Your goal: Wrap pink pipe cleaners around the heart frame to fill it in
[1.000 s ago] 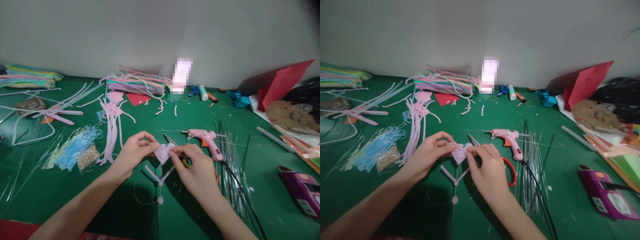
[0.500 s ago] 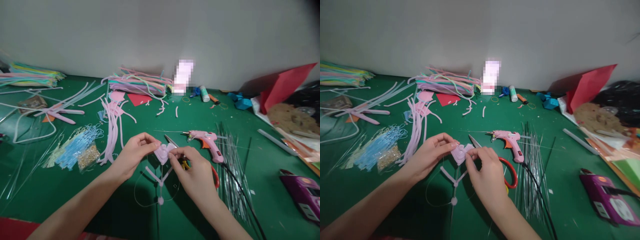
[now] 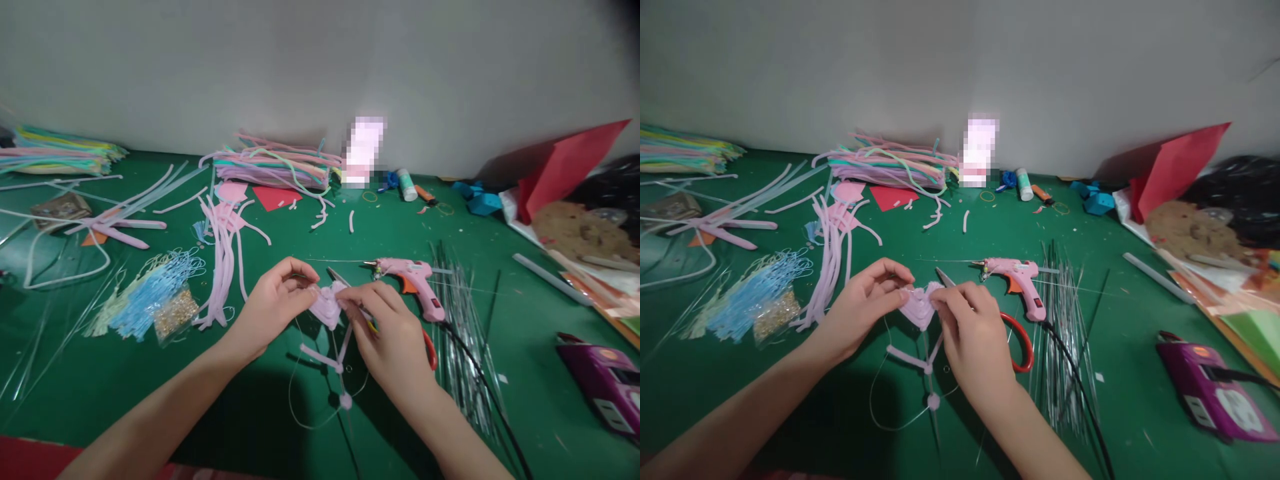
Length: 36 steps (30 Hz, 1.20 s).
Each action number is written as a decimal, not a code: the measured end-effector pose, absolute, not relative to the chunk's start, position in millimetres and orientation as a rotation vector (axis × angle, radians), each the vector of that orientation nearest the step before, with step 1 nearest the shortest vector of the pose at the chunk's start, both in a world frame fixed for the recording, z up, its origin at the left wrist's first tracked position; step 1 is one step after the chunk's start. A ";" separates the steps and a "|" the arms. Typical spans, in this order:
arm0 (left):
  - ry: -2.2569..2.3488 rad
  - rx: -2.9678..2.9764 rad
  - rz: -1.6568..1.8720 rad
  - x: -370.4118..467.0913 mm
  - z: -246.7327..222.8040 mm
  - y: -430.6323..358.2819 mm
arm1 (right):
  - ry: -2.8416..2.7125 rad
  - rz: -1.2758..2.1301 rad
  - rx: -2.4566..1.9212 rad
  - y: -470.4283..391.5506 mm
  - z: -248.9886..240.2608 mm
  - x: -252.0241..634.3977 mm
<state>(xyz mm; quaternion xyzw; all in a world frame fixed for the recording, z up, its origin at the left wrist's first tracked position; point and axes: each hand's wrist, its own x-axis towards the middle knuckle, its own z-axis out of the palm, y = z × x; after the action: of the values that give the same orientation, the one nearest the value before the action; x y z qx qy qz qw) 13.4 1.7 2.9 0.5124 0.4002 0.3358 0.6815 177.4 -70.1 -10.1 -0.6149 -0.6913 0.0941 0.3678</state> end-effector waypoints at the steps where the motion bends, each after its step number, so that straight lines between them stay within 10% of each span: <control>1: 0.894 1.172 0.755 13.8 3.7 1.2 | -1.782 0.249 -1.574 -70.0 -10.3 177.9; 36: 0.838 0.832 0.794 13.7 4.9 1.3 | -1.807 -0.018 -1.443 -65.4 3.1 172.1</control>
<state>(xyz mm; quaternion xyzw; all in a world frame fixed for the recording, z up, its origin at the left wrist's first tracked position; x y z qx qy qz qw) 13.7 1.3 4.9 0.3819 0.3847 0.3643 0.7573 172.1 -65.4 3.1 -0.5711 -0.7152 -0.0070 0.4028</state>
